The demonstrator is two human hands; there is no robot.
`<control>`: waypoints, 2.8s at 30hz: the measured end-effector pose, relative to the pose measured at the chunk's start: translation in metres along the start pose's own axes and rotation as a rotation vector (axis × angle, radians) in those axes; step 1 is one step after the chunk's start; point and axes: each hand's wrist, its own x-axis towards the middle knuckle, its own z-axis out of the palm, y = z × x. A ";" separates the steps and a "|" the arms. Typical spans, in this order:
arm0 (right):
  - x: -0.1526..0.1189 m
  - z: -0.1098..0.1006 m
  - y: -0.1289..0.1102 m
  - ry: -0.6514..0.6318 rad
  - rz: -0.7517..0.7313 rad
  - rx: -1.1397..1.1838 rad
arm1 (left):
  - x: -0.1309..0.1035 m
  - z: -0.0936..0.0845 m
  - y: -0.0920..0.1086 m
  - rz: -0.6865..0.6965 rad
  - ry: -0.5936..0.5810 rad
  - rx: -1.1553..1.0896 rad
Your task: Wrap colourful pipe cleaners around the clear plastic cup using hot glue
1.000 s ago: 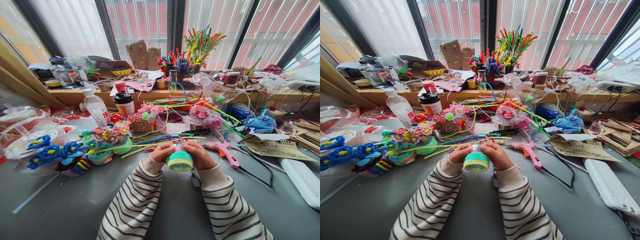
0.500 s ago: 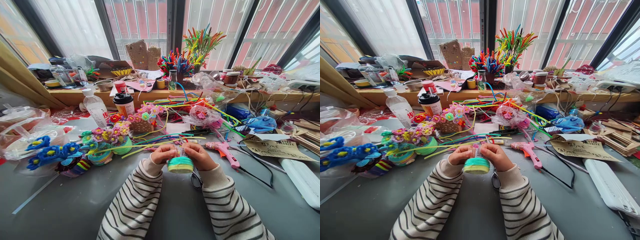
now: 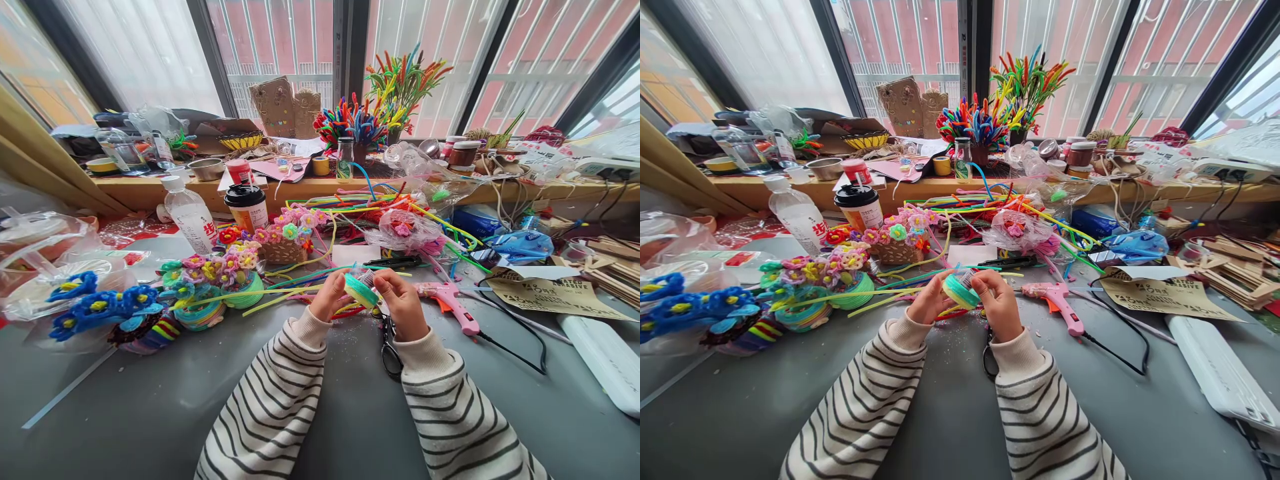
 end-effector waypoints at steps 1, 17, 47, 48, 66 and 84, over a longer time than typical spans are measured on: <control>0.000 0.000 0.000 0.017 -0.023 -0.025 | 0.000 0.000 -0.002 -0.031 0.017 -0.011; -0.001 0.002 0.001 0.035 -0.139 -0.167 | -0.005 0.011 0.007 -0.009 0.087 0.022; 0.003 -0.005 -0.006 0.093 0.047 -0.103 | 0.003 0.010 0.007 0.355 0.052 0.552; 0.003 -0.006 -0.006 0.097 0.045 -0.109 | 0.003 0.009 0.009 0.391 0.065 0.570; 0.006 -0.007 -0.003 0.127 -0.004 -0.232 | 0.019 -0.006 0.020 -0.359 -0.159 -0.057; 0.009 -0.012 0.009 0.198 0.019 -0.462 | 0.020 -0.033 0.043 0.091 -0.031 -0.299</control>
